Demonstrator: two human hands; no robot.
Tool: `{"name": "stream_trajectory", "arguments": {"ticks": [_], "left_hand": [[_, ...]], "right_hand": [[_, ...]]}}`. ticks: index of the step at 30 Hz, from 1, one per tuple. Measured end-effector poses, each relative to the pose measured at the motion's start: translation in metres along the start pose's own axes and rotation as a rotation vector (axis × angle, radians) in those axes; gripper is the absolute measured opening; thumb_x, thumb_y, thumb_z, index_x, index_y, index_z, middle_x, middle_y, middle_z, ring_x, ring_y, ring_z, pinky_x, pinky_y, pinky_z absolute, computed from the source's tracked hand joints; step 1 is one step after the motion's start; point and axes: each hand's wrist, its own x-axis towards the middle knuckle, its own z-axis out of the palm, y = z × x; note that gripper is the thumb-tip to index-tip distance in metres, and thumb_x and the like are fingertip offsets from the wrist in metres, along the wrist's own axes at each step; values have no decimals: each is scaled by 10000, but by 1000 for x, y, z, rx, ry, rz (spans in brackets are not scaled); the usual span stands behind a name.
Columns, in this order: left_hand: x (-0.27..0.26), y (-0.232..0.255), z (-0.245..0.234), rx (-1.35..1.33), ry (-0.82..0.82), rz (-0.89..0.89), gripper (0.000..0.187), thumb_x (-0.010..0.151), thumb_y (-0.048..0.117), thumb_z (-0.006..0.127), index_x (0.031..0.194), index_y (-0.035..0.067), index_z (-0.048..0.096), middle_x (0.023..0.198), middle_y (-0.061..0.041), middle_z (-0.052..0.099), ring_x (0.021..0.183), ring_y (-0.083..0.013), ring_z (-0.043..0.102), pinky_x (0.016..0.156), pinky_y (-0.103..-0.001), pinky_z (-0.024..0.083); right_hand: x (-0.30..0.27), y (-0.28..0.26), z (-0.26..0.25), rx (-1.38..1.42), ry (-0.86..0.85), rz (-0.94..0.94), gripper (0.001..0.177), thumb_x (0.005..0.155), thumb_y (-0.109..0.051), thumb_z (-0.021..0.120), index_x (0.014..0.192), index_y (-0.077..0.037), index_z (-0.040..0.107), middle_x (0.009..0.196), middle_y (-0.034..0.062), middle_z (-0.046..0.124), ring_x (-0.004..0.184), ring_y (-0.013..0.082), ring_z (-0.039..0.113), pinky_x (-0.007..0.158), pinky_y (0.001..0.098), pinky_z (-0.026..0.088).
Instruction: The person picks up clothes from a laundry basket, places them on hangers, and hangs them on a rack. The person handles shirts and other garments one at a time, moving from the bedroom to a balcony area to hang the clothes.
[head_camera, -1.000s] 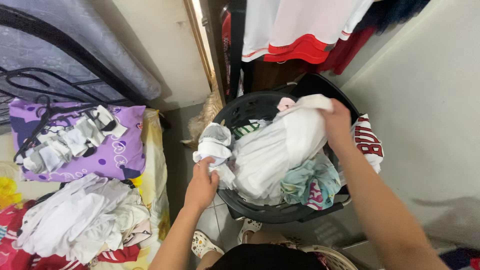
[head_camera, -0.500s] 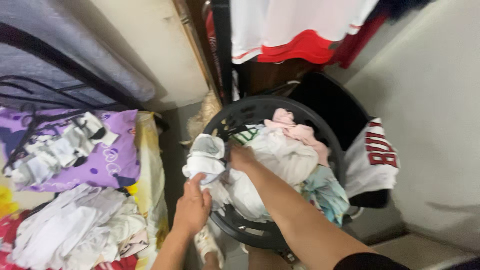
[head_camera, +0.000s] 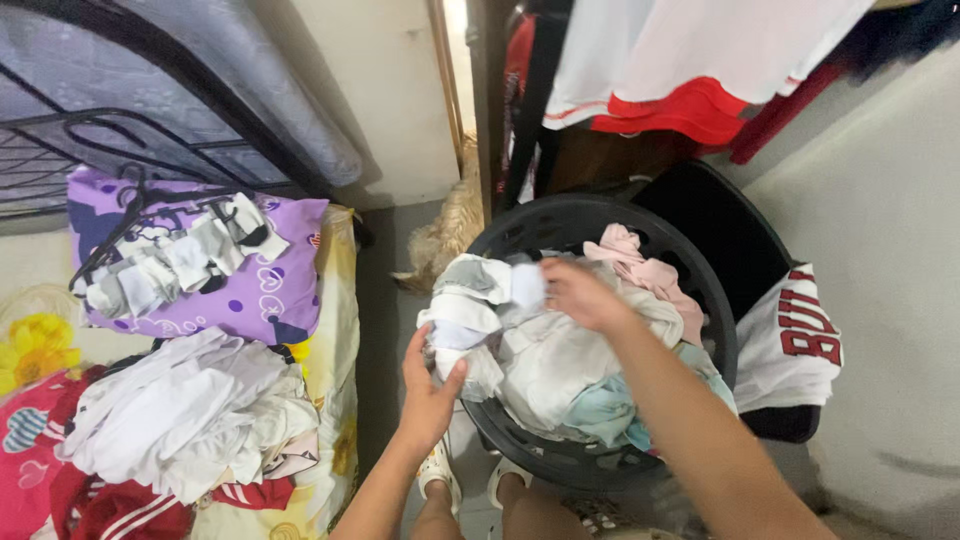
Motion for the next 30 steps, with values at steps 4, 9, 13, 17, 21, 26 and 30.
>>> {"name": "stream_trajectory", "arguments": {"ticks": [4, 9, 13, 17, 21, 26, 30], "left_hand": [[15, 7, 2, -613, -7, -752, 775, 880, 606, 492, 1548, 326, 216, 1577, -71, 387, 1391, -322, 469, 1072, -579, 417], [35, 6, -5, -1011, -175, -903, 938, 866, 828, 229, 1526, 198, 447, 1516, -106, 552, 1357, -324, 547, 1099, -566, 401], [44, 0, -1, -1322, -277, -710, 1020, 866, 843, 198, 1511, 98, 459, 1486, -176, 565, 1343, -385, 552, 1131, -546, 400], [49, -1, 2, -1388, -220, -745, 1046, 870, 854, 201, 1514, 71, 455, 1491, -168, 563, 1343, -381, 549, 1138, -539, 393], [50, -1, -1, -1430, -193, -677, 1045, 870, 867, 211, 1521, 85, 447, 1513, -147, 540, 1352, -359, 534, 1151, -543, 380], [45, -4, 7, -1480, -98, -598, 900, 895, 815, 321, 1379, 103, 581, 1332, -114, 659, 1218, -306, 629, 1072, -484, 464], [36, -6, 19, -1574, -49, -494, 566, 952, 637, 557, 1174, 125, 650, 1073, -81, 735, 1004, -258, 704, 923, -416, 560]], "right_hand": [[-60, -76, 34, -527, 13, -169, 189, 955, -253, 674, 1057, -103, 727, 957, 28, 674, 890, 165, 635, 835, 397, 486], [-111, -121, 111, -1679, 362, -790, 152, 871, -263, 743, 904, -134, 818, 851, 40, 780, 911, 186, 689, 841, 394, 450], [-104, -116, 153, -1127, 154, -823, 202, 915, -267, 741, 1005, -88, 764, 959, 56, 785, 899, 178, 715, 867, 328, 521], [-56, -71, 180, -1107, 80, -688, 336, 879, -293, 773, 1156, -106, 736, 1165, 127, 719, 1075, 324, 692, 987, 413, 528], [-43, -17, 191, -1443, 45, -814, 696, 774, -292, 874, 1364, -72, 578, 1458, 308, 354, 1262, 546, 467, 1006, 543, 437], [-72, 24, 206, -1258, 158, -719, 624, 855, -304, 774, 1389, -112, 517, 1440, 281, 408, 1193, 481, 561, 953, 491, 507], [-99, 32, 222, -1310, 250, -480, 587, 851, -316, 760, 1349, -111, 526, 1247, 225, 553, 1115, 439, 609, 903, 489, 520]]}}
